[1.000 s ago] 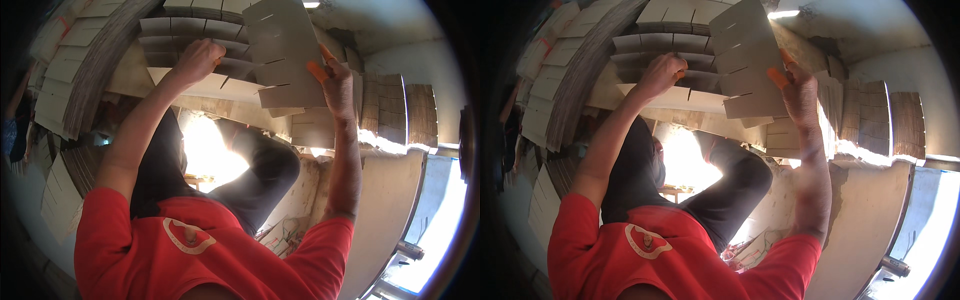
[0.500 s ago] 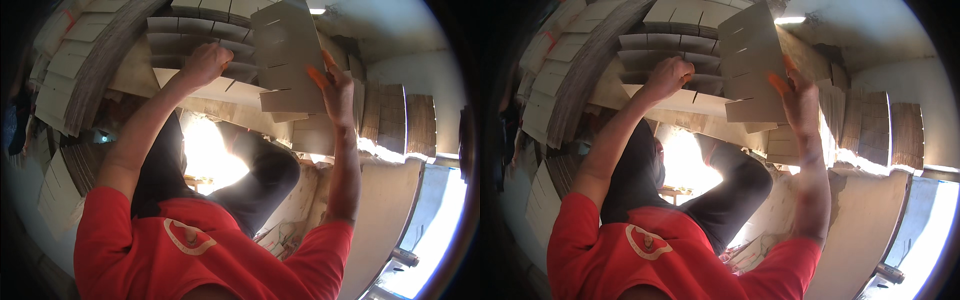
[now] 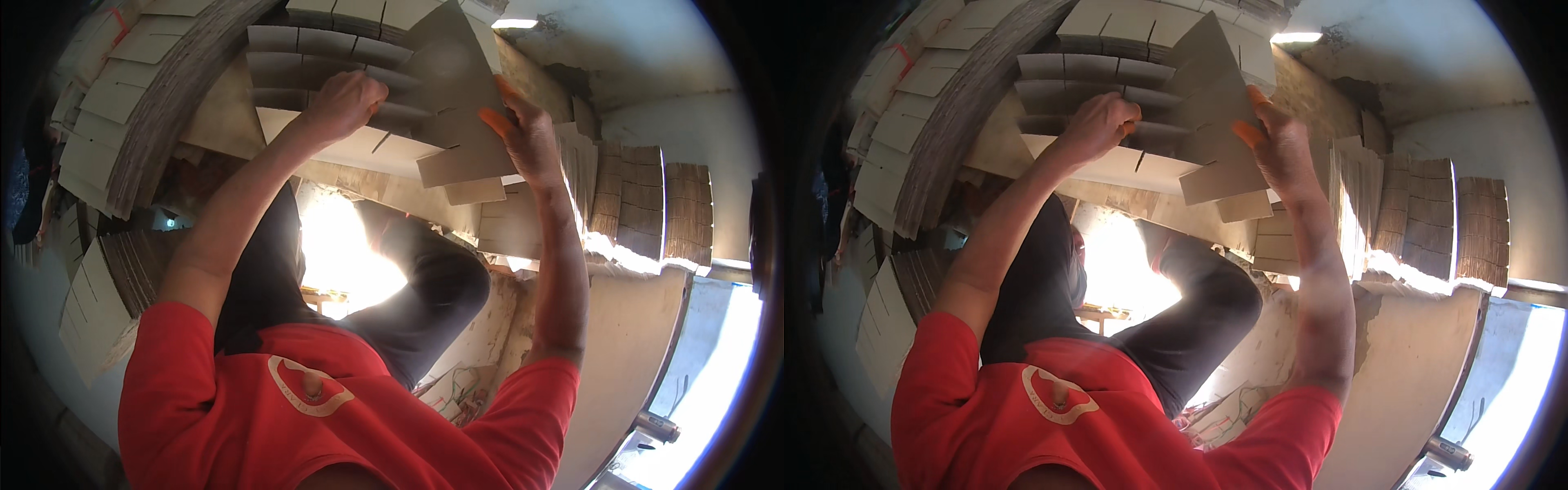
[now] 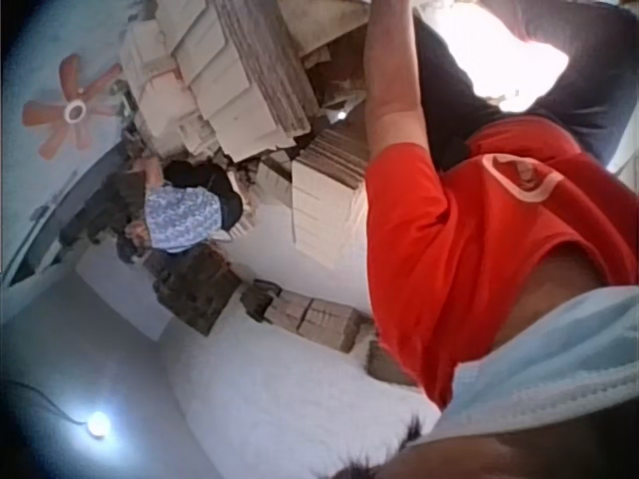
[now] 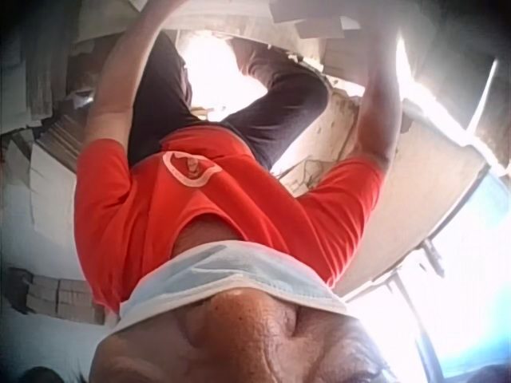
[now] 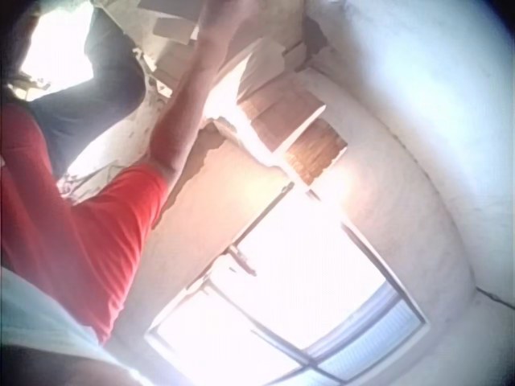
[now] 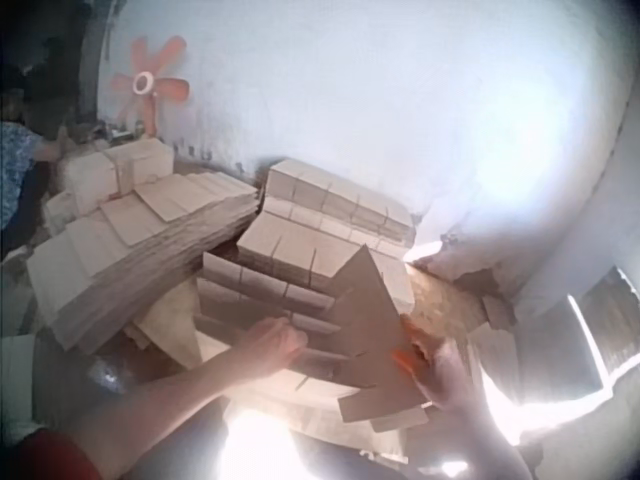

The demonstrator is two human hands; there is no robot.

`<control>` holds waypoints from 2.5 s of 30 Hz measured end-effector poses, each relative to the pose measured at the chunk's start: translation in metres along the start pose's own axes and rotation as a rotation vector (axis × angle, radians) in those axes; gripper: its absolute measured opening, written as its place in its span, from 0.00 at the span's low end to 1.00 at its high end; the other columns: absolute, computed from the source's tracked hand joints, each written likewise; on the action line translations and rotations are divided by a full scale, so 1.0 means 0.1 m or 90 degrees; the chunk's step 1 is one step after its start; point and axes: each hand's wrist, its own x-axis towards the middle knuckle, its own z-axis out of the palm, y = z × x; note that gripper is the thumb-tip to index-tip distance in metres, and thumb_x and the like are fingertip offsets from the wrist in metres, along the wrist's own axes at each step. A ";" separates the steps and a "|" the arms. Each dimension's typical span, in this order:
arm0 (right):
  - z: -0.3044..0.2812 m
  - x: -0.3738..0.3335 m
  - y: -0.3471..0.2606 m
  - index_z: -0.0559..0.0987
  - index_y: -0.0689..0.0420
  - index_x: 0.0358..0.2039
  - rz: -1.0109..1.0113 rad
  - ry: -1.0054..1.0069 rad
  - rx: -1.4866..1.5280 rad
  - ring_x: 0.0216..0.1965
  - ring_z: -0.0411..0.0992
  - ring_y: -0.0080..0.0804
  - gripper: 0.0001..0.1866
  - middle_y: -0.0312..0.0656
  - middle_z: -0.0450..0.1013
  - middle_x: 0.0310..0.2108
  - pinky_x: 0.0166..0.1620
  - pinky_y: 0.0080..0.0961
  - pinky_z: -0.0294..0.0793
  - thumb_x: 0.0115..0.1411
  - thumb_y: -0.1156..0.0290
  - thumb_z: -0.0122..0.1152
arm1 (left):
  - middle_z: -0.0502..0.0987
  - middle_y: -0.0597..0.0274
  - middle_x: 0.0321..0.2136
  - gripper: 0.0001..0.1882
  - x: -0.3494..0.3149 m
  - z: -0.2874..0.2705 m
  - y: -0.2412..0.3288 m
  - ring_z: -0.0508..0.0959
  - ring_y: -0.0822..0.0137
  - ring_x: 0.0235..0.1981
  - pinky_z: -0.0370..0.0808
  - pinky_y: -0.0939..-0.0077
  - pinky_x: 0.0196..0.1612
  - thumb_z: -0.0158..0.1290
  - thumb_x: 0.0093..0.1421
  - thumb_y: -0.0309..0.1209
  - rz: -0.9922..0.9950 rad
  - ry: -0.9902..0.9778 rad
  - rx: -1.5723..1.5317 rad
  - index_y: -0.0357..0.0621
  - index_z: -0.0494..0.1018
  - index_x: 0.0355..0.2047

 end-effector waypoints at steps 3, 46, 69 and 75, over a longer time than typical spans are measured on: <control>0.10 0.03 0.04 0.67 0.61 0.59 -0.013 -0.062 0.022 0.28 0.68 0.17 0.30 0.37 0.74 0.29 0.34 0.15 0.69 0.55 0.75 0.63 | 0.72 0.47 0.24 0.04 0.02 -0.01 0.02 0.75 0.48 0.33 0.71 0.57 0.37 0.57 0.50 0.23 -0.011 -0.002 -0.015 0.38 0.75 0.28; 0.82 -0.64 0.29 0.43 0.62 0.66 -0.040 -0.164 -0.171 0.30 0.74 0.55 0.50 0.60 0.73 0.28 0.33 0.45 0.72 0.49 0.77 0.64 | 0.78 0.54 0.27 0.06 -0.12 0.23 0.31 0.78 0.55 0.30 0.74 0.63 0.34 0.57 0.49 0.23 0.115 -0.094 -0.037 0.38 0.76 0.30; -0.52 -1.38 1.27 0.72 0.60 0.40 0.336 0.429 -0.325 0.37 0.74 0.51 0.15 0.54 0.75 0.35 0.42 0.42 0.70 0.55 0.67 0.61 | 0.79 0.54 0.31 0.14 -0.68 -0.33 0.06 0.76 0.58 0.35 0.73 0.66 0.40 0.62 0.48 0.26 0.087 0.096 0.060 0.34 0.77 0.35; -0.69 -1.05 0.23 0.72 0.64 0.50 0.034 0.585 -0.116 0.33 0.75 0.24 0.20 0.39 0.77 0.39 0.36 0.22 0.76 0.59 0.70 0.62 | 0.76 0.53 0.26 0.10 -0.71 -0.23 -0.05 0.77 0.57 0.32 0.74 0.66 0.35 0.61 0.48 0.24 0.056 0.091 -0.016 0.35 0.77 0.32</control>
